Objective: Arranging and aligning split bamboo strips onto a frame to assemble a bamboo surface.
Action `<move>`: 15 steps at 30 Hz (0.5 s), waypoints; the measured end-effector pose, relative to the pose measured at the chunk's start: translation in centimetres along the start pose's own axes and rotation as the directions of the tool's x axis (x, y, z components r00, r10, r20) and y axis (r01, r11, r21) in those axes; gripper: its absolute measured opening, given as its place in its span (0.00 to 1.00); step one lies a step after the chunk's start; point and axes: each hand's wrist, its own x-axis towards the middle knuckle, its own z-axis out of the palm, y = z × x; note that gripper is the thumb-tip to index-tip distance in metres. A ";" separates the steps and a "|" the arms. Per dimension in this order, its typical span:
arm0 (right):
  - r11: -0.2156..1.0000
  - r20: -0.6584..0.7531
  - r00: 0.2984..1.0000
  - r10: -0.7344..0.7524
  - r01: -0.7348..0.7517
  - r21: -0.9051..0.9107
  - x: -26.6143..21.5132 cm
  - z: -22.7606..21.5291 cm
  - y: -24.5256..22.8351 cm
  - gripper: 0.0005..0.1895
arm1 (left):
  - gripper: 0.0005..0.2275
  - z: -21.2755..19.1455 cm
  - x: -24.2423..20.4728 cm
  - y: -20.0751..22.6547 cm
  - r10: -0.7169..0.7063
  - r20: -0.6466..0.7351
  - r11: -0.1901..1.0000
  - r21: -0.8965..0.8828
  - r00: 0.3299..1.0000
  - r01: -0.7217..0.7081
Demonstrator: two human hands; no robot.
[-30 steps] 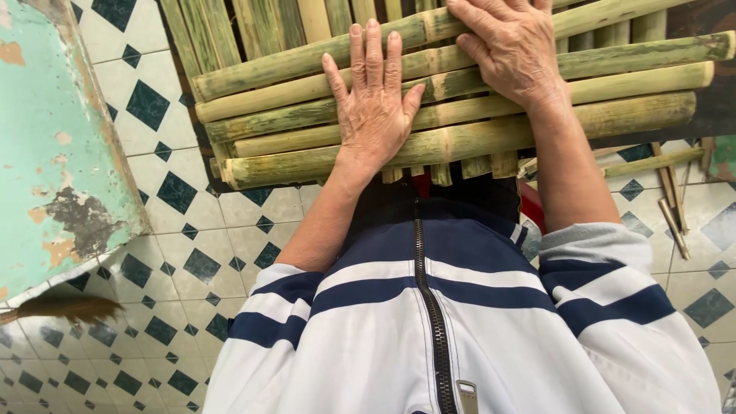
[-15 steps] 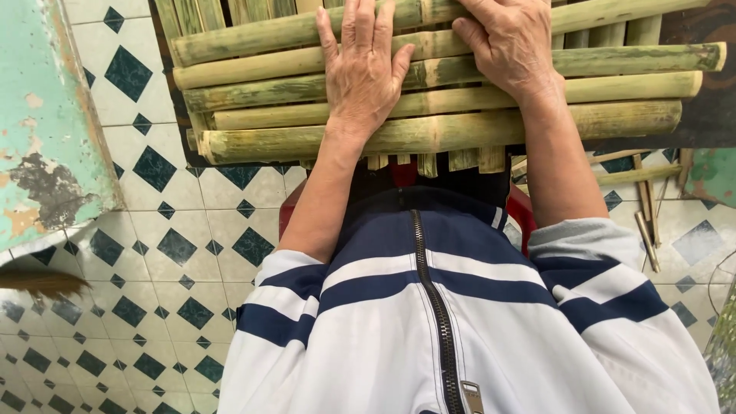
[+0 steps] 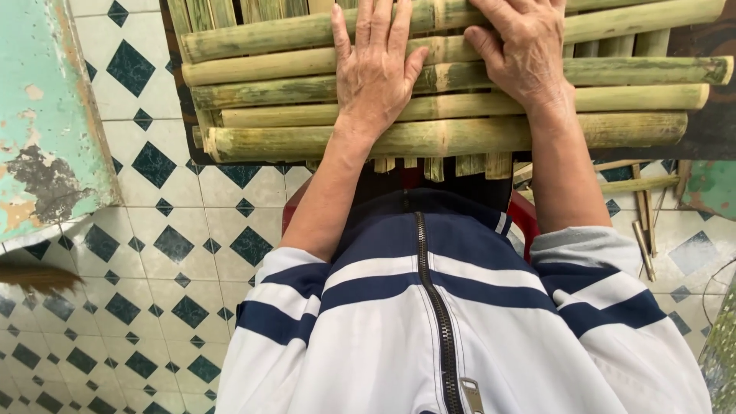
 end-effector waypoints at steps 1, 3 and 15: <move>1.000 -0.007 1.000 -0.028 0.028 0.010 0.2 -0.1 0.0 0.15 | 0.23 -0.5 0.1 0.1 -0.005 0.041 1.000 0.024 0.999 0.004; 0.998 -0.010 0.999 -0.053 0.054 0.028 0.3 0.0 -0.1 0.16 | 0.24 -0.8 -0.1 0.2 -0.014 0.089 0.999 0.050 0.996 0.010; 0.998 0.169 0.985 0.025 -0.033 0.044 0.7 0.4 -0.1 0.21 | 0.26 -0.7 -0.3 0.3 -0.032 0.144 0.998 0.064 0.989 0.023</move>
